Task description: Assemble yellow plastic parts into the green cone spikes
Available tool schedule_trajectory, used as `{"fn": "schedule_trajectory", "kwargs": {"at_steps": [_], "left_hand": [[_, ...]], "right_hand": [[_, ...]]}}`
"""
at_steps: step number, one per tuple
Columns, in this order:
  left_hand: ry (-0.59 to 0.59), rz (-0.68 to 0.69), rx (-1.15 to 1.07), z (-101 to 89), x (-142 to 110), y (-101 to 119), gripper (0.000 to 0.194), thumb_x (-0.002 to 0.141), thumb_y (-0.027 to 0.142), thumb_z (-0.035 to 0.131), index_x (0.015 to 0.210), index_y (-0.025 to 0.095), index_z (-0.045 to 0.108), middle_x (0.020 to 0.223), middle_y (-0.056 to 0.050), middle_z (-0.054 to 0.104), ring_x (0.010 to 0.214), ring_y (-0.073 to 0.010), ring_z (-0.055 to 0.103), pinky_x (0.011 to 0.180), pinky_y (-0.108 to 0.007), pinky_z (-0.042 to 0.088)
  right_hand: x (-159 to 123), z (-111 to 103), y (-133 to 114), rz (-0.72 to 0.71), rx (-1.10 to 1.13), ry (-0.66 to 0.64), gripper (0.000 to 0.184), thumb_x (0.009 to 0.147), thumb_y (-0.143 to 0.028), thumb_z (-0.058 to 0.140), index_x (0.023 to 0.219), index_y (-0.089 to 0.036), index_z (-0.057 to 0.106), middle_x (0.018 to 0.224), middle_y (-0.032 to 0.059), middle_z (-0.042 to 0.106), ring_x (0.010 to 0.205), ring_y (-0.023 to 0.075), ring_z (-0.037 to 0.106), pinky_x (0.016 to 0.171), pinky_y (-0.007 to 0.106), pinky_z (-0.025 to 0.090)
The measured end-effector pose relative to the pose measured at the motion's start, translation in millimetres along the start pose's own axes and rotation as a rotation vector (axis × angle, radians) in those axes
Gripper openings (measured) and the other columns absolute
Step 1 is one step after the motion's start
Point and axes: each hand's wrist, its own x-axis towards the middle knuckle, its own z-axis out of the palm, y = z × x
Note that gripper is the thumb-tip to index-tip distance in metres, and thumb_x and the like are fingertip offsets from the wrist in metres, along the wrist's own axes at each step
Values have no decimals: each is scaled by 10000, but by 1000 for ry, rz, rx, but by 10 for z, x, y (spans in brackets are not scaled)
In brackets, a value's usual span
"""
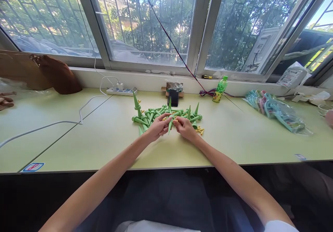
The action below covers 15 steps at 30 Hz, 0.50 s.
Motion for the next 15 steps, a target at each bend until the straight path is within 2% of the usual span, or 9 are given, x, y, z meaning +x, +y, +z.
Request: {"fn": "schedule_trajectory", "kwargs": {"at_steps": [8, 15], "left_hand": [[-24, 159, 180, 12, 1, -21, 555, 766, 526, 723, 1146, 152, 568, 440, 101, 428, 307, -46, 322, 314, -175, 209], [15, 181, 225, 52, 24, -6, 500, 810, 467, 695, 1184, 152, 589, 477, 81, 436, 311, -53, 347, 311, -188, 254]], "right_hand": [[3, -8, -58, 131, 241, -76, 438, 837, -558, 667, 704, -212, 435, 544, -92, 293, 410, 45, 218, 381, 212, 163], [26, -28, -10, 144, 319, -79, 410, 849, -529, 677, 722, -204, 462, 517, -109, 257, 407, 37, 175, 370, 192, 144]]}}
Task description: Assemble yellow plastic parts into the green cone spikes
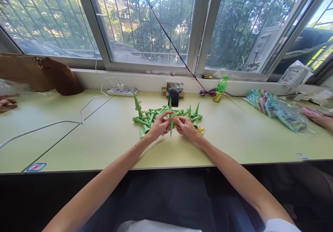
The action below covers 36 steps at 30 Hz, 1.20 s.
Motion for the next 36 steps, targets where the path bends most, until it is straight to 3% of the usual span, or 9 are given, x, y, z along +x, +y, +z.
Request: {"fn": "schedule_trajectory", "kwargs": {"at_steps": [6, 13, 20, 24, 29, 36], "left_hand": [[-8, -50, 53, -16, 6, 19, 462, 886, 413, 622, 1277, 171, 574, 560, 37, 546, 325, -49, 376, 312, -179, 257], [-62, -110, 6, -10, 17, -33, 479, 889, 440, 618, 1244, 121, 579, 577, 4, 582, 378, -66, 438, 335, -164, 271], [-88, -79, 26, 0, 5, -24, 476, 883, 487, 607, 1184, 119, 587, 575, 13, 558, 386, -74, 423, 323, -177, 263], [-63, -86, 69, 11, -1, -31, 430, 890, 468, 603, 1146, 123, 583, 564, 30, 541, 361, -52, 360, 331, -177, 235], [1, -13, 142, -7, 43, -138, 417, 895, 444, 588, 1165, 129, 560, 563, 40, 543, 368, -48, 341, 374, -182, 251], [96, 185, 425, -26, 38, -176, 315, 925, 329, 525, 1176, 145, 575, 559, 52, 495, 452, -79, 363, 485, -202, 289]], "right_hand": [[-8, 59, -80, -56, -110, 53, 424, 847, -546, 668, 682, -190, 508, 488, -88, 331, 384, 46, 249, 366, 213, 200], [-2, 64, -96, -103, -231, 80, 481, 842, -607, 633, 639, -190, 506, 555, -2, 562, 412, 67, 350, 378, 226, 222], [7, 33, -78, -168, -319, 77, 497, 886, -597, 576, 616, -185, 506, 548, -1, 548, 440, 77, 367, 419, 234, 252], [-6, 51, -108, -159, -364, 100, 503, 880, -583, 588, 589, -174, 558, 456, -30, 444, 404, 72, 327, 403, 239, 225], [-16, 98, -125, -40, -184, 91, 455, 840, -556, 639, 599, -182, 544, 402, -74, 329, 347, 60, 271, 360, 232, 191], [-11, 88, -107, 28, -47, 91, 408, 825, -508, 665, 625, -187, 513, 431, -90, 311, 355, 49, 250, 351, 214, 187]]}}
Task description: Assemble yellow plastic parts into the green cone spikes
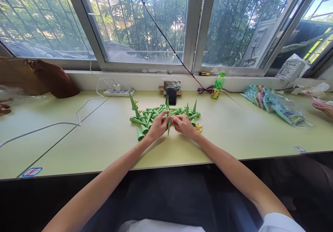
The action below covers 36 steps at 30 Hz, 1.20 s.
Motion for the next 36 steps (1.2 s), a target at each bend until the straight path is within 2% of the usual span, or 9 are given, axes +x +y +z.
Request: {"fn": "schedule_trajectory", "kwargs": {"at_steps": [5, 10, 15, 22, 26, 31, 36], "left_hand": [[43, 54, 145, -7, -26, 80, 281, 926, 243, 501, 1176, 146, 585, 561, 49, 481, 494, -100, 361, 539, -218, 298], [51, 49, 116, 8, -4, 43, 282, 920, 238, 509, 1177, 155, 592, 580, 43, 495, 489, -99, 382, 538, -216, 315], [-33, -58, -18, 32, 29, -13, 330, 928, 293, 494, 1199, 126, 582, 608, 21, 553, 460, -88, 410, 495, -208, 351], [-179, -166, -215, 27, -4, 68, 373, 956, 378, 460, 1244, 159, 546, 550, 54, 458, 366, -70, 373, 369, -188, 294], [-174, -143, -175, 28, -6, 69, 363, 957, 343, 442, 1247, 152, 547, 532, 56, 447, 384, -78, 375, 387, -193, 310], [-121, -68, -88, 45, 11, 16, 324, 943, 308, 435, 1171, 137, 589, 550, 49, 470, 460, -82, 397, 512, -205, 382], [-95, 7, 9, 49, 32, -43, 322, 932, 281, 422, 1169, 128, 579, 596, 46, 461, 504, -85, 363, 525, -205, 340]], "right_hand": [[0, -1, 7, 19, 23, 4, 415, 816, -522, 668, 624, -176, 540, 413, -91, 315, 348, 46, 246, 353, 210, 177], [0, 10, 3, -5, 4, 7, 432, 809, -545, 679, 627, -178, 542, 417, -90, 326, 347, 47, 253, 354, 215, 193], [12, 9, 16, -58, -64, -11, 476, 810, -591, 676, 616, -185, 519, 410, -90, 325, 341, 50, 267, 356, 225, 188], [11, -9, 31, -196, -246, 5, 614, 880, -680, 517, 529, -176, 514, 382, -48, 369, 347, 63, 306, 380, 246, 202], [1, 9, -3, -186, -263, 42, 678, 854, -749, 475, 474, -189, 481, 355, -43, 352, 335, 66, 296, 374, 251, 199], [2, 20, -20, -177, -292, 71, 706, 833, -788, 452, 446, -198, 450, 347, -35, 354, 338, 73, 311, 371, 252, 220], [10, 17, -11, -194, -304, 74, 715, 834, -792, 443, 439, -196, 448, 351, -30, 366, 339, 72, 314, 377, 256, 226]]}}
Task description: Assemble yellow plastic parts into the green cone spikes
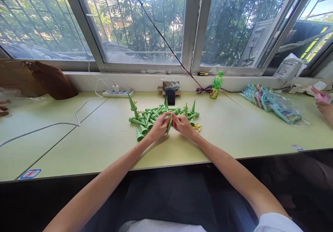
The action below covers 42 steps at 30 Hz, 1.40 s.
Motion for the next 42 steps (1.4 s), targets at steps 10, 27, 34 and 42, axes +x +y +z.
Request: {"fn": "schedule_trajectory", "kwargs": {"at_steps": [10, 27, 34, 42], "left_hand": [[17, 54, 65, -14, -8, -11, 312, 943, 304, 424, 1176, 154, 569, 651, 21, 514, 552, -103, 414, 536, -214, 347], [-15, 152, 445, -317, -7, 88, 190, 930, 336, 497, 855, 185, 585, 556, 39, 510, 490, -102, 403, 543, -235, 321], [-139, 156, 735, -361, -18, 131, 228, 888, 307, 532, 739, 176, 644, 568, -19, 568, 520, -144, 483, 574, -266, 349], [-164, 144, 789, -337, -6, 76, 207, 903, 272, 558, 935, 152, 724, 867, -112, 702, 799, -242, 638, 726, -312, 456]], "right_hand": [[-3, -6, 19, -19, -28, 3, 693, 865, -752, 450, 453, -194, 462, 369, -30, 373, 352, 78, 329, 391, 257, 241], [76, -158, 104, -84, -328, 331, 628, 937, -700, 346, 597, -206, 533, 450, -15, 436, 443, 129, 418, 491, 273, 328], [105, -237, 118, -139, -533, 345, 465, 955, -556, 426, 645, -217, 502, 526, -21, 441, 513, 139, 389, 537, 272, 302], [104, -236, 174, -167, -637, 273, 260, 932, -371, 483, 738, -207, 538, 585, -16, 509, 550, 144, 458, 583, 266, 333]]}}
